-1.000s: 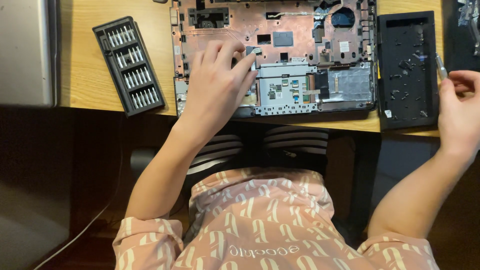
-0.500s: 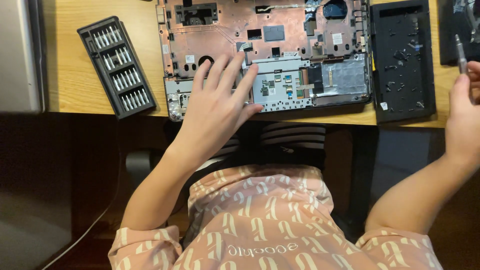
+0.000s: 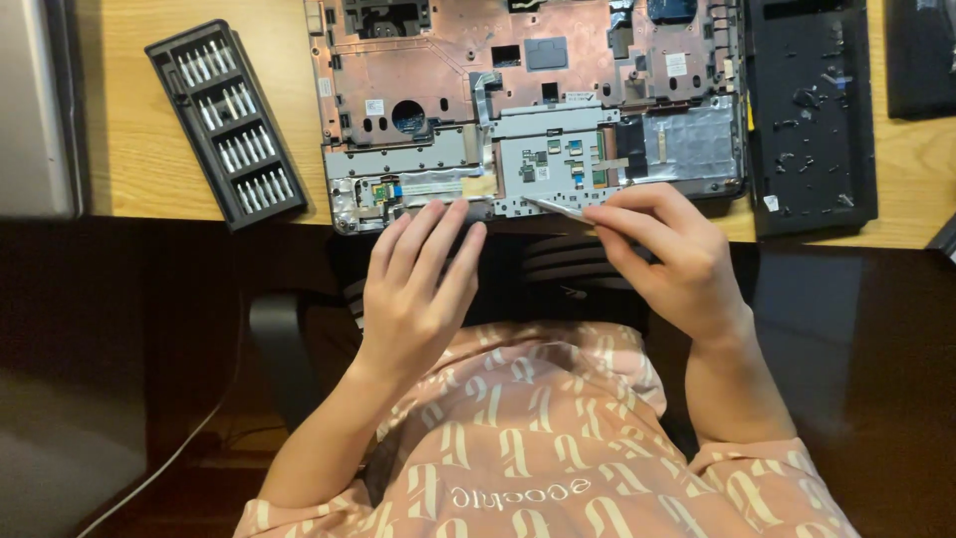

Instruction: The recorder is disassembling a laptop, removing internal components and screws at a repair bench.

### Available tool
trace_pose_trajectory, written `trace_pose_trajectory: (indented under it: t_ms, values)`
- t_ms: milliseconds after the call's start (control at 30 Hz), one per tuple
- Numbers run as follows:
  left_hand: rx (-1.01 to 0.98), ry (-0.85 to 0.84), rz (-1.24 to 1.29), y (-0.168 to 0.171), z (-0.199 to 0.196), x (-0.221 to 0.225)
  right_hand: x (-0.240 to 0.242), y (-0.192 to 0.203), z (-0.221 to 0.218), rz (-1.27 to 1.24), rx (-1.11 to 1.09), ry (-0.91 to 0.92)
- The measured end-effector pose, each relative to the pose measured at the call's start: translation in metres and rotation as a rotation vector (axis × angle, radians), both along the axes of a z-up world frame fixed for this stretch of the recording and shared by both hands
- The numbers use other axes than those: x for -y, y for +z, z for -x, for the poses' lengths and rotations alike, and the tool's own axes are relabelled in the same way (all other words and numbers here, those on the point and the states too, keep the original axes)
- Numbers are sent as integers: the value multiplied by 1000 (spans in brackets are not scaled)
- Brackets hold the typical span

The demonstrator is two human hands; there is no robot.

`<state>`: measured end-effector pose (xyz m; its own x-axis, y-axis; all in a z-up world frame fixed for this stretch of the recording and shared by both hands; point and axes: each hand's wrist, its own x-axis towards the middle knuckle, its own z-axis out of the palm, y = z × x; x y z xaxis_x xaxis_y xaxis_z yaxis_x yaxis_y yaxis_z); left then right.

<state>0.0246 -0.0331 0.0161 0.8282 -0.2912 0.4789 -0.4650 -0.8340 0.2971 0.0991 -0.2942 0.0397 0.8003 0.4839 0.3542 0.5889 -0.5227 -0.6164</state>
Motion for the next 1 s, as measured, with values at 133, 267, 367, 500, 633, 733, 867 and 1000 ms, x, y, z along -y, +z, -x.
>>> trace_pose_trajectory:
  t_ms: [133,267,367,500,633,733,867,1000]
  values:
    - [38,177,34,-11,16,-11,-23,3,0,4,20,42]
    - [44,218,21,-14,15,-11,-32,5,3,-6,-26,148]
    - [35,195,33,-15,20,-12,-41,2,7,9,14,99]
    - [34,172,39,-16,18,-15,-49,0,5,10,-41,128]
    - [44,148,53,-14,15,-17,-38,11,4,-20,-78,162]
    - [60,147,62,-11,12,-18,3,18,-6,4,53,-186]
    - [105,185,31,-5,5,-24,119,-22,-29,135,268,-504]
    - [88,172,-9,-6,3,-27,176,-39,-36,226,250,-659]
